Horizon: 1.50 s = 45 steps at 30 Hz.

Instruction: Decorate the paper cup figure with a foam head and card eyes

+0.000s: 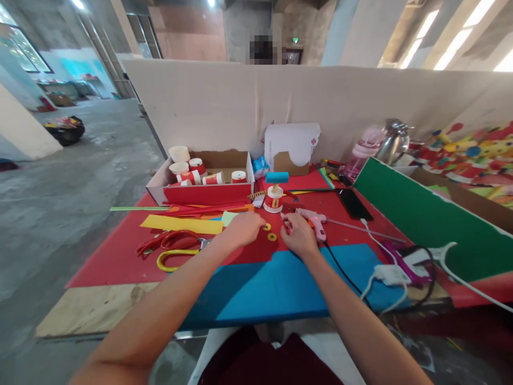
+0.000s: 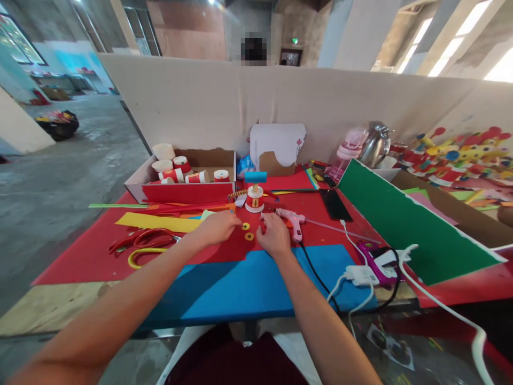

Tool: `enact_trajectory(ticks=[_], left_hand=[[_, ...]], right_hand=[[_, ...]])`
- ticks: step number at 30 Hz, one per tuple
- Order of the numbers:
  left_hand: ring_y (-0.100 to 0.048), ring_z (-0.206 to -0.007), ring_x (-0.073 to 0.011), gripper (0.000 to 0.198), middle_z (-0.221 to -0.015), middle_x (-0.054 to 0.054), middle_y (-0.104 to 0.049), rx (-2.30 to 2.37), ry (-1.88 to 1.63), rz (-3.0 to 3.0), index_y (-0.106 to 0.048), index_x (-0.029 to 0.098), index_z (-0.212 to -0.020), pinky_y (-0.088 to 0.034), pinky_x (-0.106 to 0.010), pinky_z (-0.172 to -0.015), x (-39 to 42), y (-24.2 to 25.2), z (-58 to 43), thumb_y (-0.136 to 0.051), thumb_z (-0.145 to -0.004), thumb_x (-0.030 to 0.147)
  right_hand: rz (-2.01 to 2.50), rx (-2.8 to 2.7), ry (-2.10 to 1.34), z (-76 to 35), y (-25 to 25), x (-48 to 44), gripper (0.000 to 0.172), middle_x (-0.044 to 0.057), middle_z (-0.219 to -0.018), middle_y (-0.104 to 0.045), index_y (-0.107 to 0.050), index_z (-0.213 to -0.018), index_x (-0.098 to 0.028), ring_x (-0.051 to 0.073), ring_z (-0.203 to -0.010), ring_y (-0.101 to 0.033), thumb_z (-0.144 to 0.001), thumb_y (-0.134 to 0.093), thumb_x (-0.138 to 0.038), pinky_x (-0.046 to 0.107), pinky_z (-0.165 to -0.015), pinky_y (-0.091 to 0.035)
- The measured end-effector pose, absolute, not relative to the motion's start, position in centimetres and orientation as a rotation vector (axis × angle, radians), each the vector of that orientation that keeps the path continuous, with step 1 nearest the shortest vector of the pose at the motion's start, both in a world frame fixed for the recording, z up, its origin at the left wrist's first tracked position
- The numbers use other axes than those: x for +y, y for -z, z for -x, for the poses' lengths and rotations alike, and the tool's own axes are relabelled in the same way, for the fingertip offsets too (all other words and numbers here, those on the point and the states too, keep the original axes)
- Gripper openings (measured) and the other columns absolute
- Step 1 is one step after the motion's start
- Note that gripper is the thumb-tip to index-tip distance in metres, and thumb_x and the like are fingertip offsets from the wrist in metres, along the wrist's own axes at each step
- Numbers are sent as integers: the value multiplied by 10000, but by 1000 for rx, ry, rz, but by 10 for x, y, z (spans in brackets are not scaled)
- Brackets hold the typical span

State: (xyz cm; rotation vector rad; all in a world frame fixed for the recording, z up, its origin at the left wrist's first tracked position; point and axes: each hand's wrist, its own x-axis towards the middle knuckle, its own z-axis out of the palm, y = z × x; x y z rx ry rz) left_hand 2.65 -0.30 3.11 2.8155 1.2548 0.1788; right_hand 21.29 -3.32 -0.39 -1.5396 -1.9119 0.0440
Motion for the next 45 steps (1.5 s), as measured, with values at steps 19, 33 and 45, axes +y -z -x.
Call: enact_trajectory(ticks=[19, 33, 45], left_hand=[[-587, -700, -159, 148, -734, -41, -650, 1208, -341, -2516, -603, 159, -706, -378, -222, -590, 28, -24, -46, -502, -684, 54], [-563, -637, -100, 231, -717, 11, -595, 866, -956, -1450, -511, 162, -904, -455, -233, -631, 0, -17, -49, -581, -688, 203], [-544, -597, -101, 123, -657, 3, -624, 1044, -1036, -1678, -617, 132, -714, -432, -213, -578, -1, -14, -44, -631, -716, 254]], right_hand=[[1298, -1548, -391, -201, -1, -25, 125, 50, -728, -634, -564, -748, -191, 164, -626, -568, -736, -441, -209, 281, -602, -462], [1205, -1375, -897, -199, -10, -27, 184, -17, -535, -562, -551, -724, -199, 128, -449, -528, -724, -578, -381, 247, -441, -455], [1239, -1606, -531, -198, -10, -31, 123, 14, -629, -592, -567, -728, -189, 135, -552, -543, -772, -504, -284, 244, -525, -449]])
